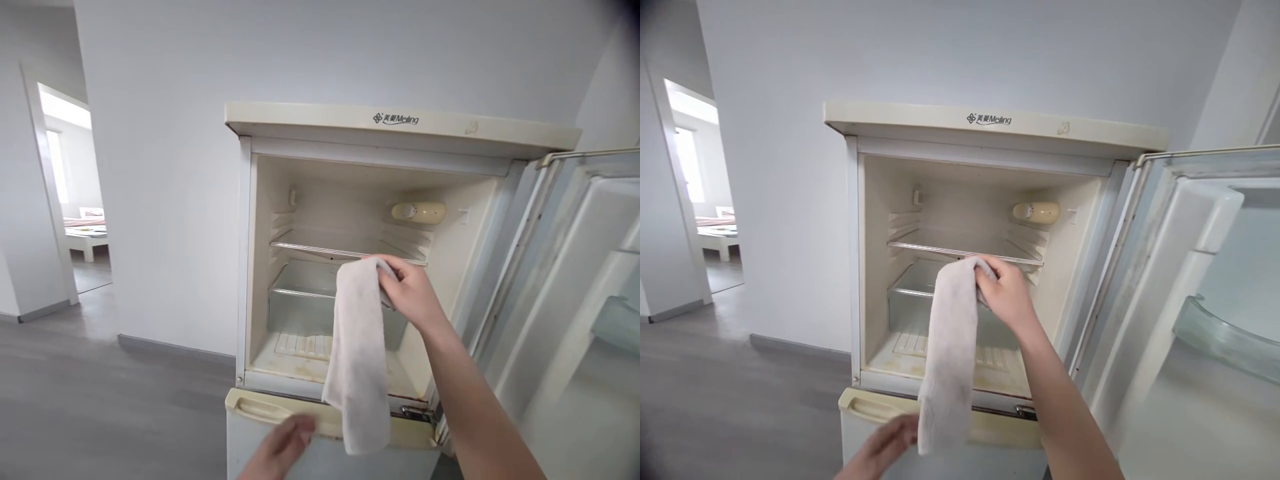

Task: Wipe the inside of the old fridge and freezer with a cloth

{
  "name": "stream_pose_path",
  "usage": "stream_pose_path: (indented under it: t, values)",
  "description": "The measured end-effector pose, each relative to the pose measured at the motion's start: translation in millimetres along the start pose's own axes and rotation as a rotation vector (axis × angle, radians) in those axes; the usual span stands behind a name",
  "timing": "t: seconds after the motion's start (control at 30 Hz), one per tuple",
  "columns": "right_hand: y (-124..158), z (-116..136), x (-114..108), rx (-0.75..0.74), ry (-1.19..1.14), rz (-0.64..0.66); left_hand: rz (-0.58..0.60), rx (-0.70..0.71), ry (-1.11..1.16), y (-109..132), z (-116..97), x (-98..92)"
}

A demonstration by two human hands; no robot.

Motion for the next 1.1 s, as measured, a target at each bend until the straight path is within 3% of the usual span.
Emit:
stream_pose_path:
  t: [0.07,0.13,0.23,0.37,0.53,0.67,0.77,0.83,0.93,1.03,1.1]
  values:
    - [15,1,15,0.045,0.075,0.065,0.008,0.183,0.208,-1,-53,-8.4]
    - [27,2,28,0.099,0.173,0.122,0.069,0.296,0.240,-1,-98,-9.3]
    - [41,3,42,0.151,0.281,0.217,0.129,0.297,0.253,-10,-132,-5.4]
    - [51,-8,44,0.178,0.340,0.275,0.268,0.240,0.374,-25,-135,9.7]
    - [65,-37,46,0.155,0.250,0.334,0.252,0.258,0.454,-24,-144,12.9]
    - [91,-53,50,0.270,-0.085,0.322,0.197,0.239,0.544,-14,-154,16.3]
    - [118,-47,66,0.333,-0.468,0.474,0.226,0.231,0.533,-5,-160,27.0]
    - [137,-38,79,0.350,-0.680,0.605,0.258,0.228,0.408,1,-164,33.7]
    - [166,-31,102,0.403,-0.886,0.741,0.284,0.208,-0.075,11,-174,38.5]
    - [199,-48,124,0.604,-0.977,0.705,0.300,0.153,-0.571,32,-177,41.2]
    - [222,-64,133,0.744,-1.030,0.605,0.271,0.117,-0.640,56,-167,41.7]
Point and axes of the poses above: each hand's wrist, its own y-axis away from the middle knuckle, its own x-axis out of the palm, z = x × y, the point moved 7 cm from there along -y, towards the middle knuckle, and after that the axes turned 15 degrees about z, right-handed, at the moved point
